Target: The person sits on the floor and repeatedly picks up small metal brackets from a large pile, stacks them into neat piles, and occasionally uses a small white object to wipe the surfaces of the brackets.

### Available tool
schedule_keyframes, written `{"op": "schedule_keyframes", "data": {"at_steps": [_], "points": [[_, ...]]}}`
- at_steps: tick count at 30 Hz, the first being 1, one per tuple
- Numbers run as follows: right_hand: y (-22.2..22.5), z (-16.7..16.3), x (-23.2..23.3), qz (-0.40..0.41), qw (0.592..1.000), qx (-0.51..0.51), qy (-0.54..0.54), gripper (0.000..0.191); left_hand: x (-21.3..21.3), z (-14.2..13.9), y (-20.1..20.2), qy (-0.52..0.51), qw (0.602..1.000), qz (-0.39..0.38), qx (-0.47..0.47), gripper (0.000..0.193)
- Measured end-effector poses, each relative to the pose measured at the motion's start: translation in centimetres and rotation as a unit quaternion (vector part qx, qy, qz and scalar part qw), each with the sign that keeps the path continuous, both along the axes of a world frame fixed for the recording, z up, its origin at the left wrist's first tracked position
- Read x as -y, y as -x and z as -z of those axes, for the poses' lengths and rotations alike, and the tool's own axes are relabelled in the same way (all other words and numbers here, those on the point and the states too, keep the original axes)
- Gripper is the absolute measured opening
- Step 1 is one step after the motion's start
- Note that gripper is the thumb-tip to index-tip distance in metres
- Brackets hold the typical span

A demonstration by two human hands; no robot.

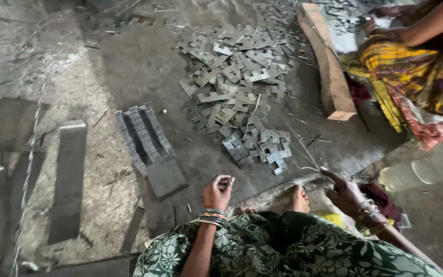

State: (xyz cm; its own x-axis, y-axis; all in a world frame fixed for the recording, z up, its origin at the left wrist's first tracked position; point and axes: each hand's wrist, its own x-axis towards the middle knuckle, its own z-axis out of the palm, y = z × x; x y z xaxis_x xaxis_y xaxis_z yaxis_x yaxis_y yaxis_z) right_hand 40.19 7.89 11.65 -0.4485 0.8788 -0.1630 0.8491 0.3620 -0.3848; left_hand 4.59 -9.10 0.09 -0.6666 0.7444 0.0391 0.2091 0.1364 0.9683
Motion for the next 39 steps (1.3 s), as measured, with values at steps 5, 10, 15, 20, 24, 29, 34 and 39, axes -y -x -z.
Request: {"op": "schedule_keyframes", "data": {"at_steps": [5,10,15,20,24,29,34,39], "points": [[2.0,-1.0,-2.9,0.006,1.000,-0.010,-0.002,0.067,0.9,0.2,-0.7,0.007,1.000,0.004,-0.020,0.020],[11.0,-1.8,-9.2,-0.134,0.980,-0.083,-0.124,0.069,2.2,2.2,0.3,0.046,0.998,-0.015,-0.045,0.017],[21.7,-1.0,-12.7,-0.090,0.991,-0.064,-0.081,0.059,3.3,3.4,1.9,0.055,0.991,-0.074,-0.094,0.014],[25.9,1.1,-9.9,-0.053,0.994,-0.095,-0.018,0.050,3.5,4.0,2.8,0.015,0.984,-0.089,-0.152,0.015],[17.9,4.0,-5.2,-0.066,0.996,-0.037,0.049,0.070,2.8,4.4,2.5,0.066,0.983,-0.083,-0.152,0.014],[8.9,4.9,-2.0,-0.006,0.988,-0.068,0.136,0.066,1.9,4.6,1.6,0.056,0.994,-0.048,-0.084,0.015],[7.4,6.1,-4.5,-0.006,0.985,-0.172,0.004,0.066,2.4,4.9,1.4,0.023,0.996,-0.009,-0.082,0.017],[6.2,7.7,-11.2,0.109,0.984,-0.128,-0.054,0.064,3.0,4.3,1.6,0.083,0.992,-0.016,-0.092,0.016]]}}
